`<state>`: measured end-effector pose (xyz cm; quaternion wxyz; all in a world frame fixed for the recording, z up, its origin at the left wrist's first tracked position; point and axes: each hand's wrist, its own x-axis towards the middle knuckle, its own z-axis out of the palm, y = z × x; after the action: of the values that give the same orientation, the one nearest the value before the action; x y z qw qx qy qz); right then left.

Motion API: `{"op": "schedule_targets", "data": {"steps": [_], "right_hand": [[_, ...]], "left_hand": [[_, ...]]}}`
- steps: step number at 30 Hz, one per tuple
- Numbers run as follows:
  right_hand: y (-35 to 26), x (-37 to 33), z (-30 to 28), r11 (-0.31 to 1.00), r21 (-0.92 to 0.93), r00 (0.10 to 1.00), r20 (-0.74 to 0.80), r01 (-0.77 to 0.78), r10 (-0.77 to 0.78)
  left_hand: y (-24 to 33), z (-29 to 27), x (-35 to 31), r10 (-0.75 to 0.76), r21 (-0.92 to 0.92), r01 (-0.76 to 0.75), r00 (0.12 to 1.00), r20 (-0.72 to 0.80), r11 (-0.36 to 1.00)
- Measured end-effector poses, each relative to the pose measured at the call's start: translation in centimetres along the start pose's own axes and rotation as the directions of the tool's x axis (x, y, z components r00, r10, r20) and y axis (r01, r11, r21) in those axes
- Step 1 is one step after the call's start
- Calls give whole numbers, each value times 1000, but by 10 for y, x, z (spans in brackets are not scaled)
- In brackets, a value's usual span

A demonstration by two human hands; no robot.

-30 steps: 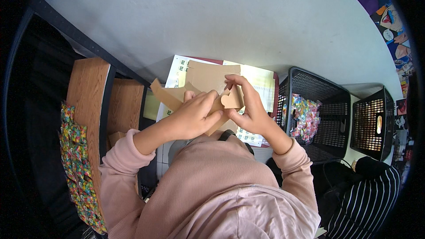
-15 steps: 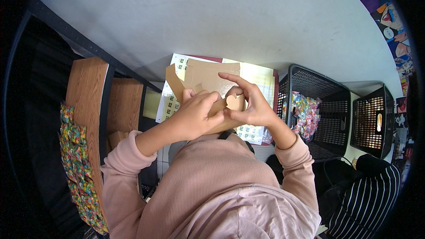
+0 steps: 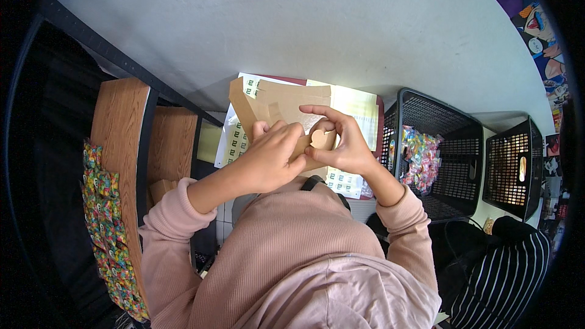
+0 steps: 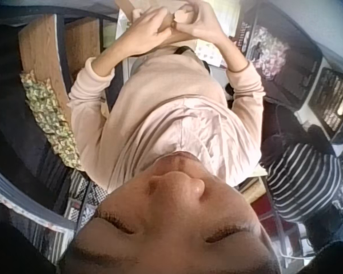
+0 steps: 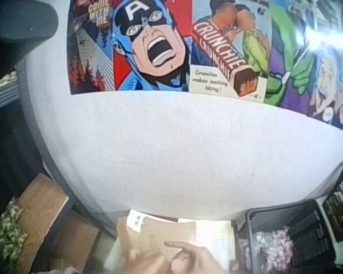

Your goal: The person assembles a small cardboard box by hand. They unfold a flat cardboard sheet, fold the side flaps, and tuck the tabs into the box structure to form a finished container.

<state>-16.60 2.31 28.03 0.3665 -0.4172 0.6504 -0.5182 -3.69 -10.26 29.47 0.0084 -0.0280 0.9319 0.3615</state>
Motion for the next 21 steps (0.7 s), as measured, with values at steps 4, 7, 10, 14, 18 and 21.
{"op": "schedule_targets", "data": {"steps": [4,7,10,14,18,21], "right_hand": [[-1,-1,2,999,5,999,0,-32,32],[1,-1,1,999,-35,999,-9,-37,36],[0,-1,2,997,-55,998,-24,-62,61],[1,-1,1,988,-141,995,-82,-65,54],[2,0,-1,978,-198,983,-179,-71,35],[3,0,-2,960,-273,953,-272,59,-136]], "left_hand": [[-2,2,0,12,-15,-12,1000,-18,1000],[-2,1,1,14,-5,-14,1000,-23,1000],[3,-3,3,-9,9,9,999,-31,1000],[-1,-2,3,27,95,-18,995,-98,995],[-1,-5,2,78,159,-52,984,-158,986],[-1,-7,1,71,110,-51,980,-185,993]]}}
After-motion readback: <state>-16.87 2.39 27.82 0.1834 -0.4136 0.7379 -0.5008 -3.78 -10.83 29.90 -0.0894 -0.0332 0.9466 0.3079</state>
